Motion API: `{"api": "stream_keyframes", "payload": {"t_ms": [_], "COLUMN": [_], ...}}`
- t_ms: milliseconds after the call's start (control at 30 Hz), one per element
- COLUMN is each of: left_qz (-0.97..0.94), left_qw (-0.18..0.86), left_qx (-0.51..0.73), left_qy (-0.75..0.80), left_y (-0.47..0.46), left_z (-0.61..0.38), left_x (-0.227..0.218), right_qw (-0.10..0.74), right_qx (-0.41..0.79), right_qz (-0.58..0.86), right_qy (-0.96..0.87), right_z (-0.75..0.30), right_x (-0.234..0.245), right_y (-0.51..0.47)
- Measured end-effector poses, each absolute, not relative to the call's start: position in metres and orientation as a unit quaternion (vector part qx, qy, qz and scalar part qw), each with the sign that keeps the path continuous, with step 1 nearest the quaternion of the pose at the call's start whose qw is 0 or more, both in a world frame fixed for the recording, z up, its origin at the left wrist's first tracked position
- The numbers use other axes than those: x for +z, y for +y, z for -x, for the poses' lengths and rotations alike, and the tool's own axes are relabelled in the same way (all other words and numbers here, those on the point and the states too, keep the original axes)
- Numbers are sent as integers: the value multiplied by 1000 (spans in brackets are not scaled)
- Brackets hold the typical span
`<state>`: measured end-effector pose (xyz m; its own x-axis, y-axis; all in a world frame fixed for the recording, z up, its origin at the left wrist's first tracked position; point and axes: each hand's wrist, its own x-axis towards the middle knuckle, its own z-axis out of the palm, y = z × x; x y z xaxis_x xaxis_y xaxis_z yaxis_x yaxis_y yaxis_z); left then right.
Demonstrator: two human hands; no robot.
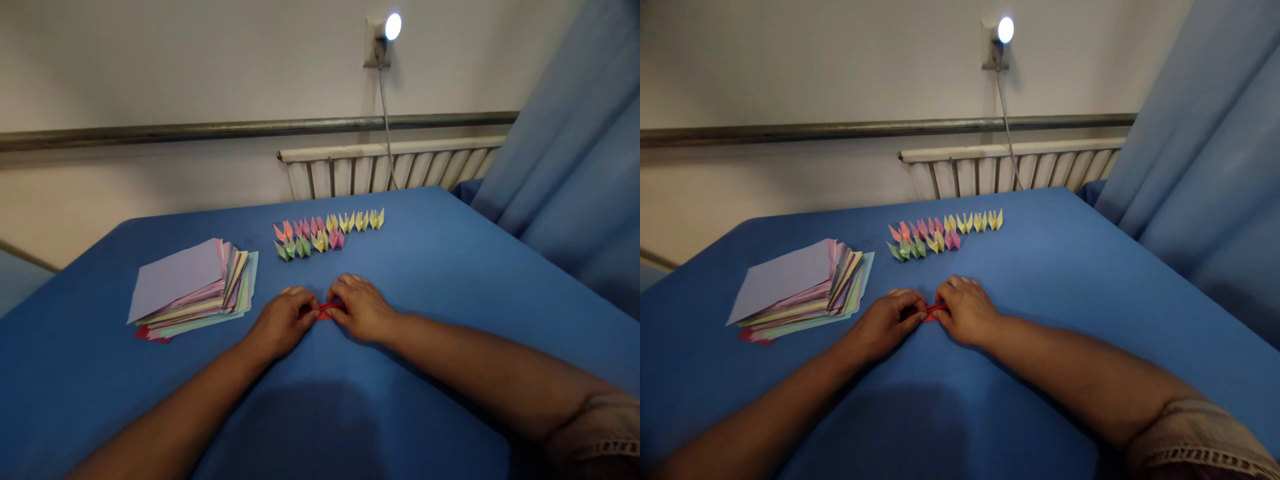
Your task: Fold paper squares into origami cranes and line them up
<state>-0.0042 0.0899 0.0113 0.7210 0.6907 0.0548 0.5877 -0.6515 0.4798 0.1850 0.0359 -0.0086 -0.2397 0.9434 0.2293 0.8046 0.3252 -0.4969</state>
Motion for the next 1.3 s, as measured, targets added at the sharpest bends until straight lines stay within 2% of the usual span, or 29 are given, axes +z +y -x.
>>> {"api": "stream_keyframes", "payload": {"t_ms": [267, 433, 600, 800, 933, 1067, 1167, 1233, 1300], "left_qz": [-900, -893, -882, -892, -910, -919, -907, -880, -823], "left_qw": [231, 202, 204, 198, 170, 155, 183, 231, 312], "left_qx": [114, 126, 145, 149, 148, 143, 145, 172, 232], "left_qy": [350, 383, 399, 380, 349, 335, 350, 376, 413], "left_y": [87, 85, 84, 83, 83, 81, 79, 78, 78], "left_z": [2, 0, 1, 3, 4, 5, 7, 7, 6], "left_x": [18, 13, 9, 9, 8, 10, 13, 14, 15], "right_qw": [260, 249, 223, 170, 170, 203, 246, 308, 412], "right_qx": [140, 138, 113, 166, 163, 153, 159, 153, 157], "right_qz": [533, 562, 591, 622, 634, 613, 566, 543, 541], "right_qy": [-793, -777, -767, -746, -737, -748, -771, -766, -716], "right_z": [-185, -182, -179, -172, -166, -167, -173, -174, -172], "right_x": [-6, -7, -4, 8, 7, 2, 1, 1, -1], "right_y": [35, 38, 38, 46, 47, 40, 36, 38, 42]}}
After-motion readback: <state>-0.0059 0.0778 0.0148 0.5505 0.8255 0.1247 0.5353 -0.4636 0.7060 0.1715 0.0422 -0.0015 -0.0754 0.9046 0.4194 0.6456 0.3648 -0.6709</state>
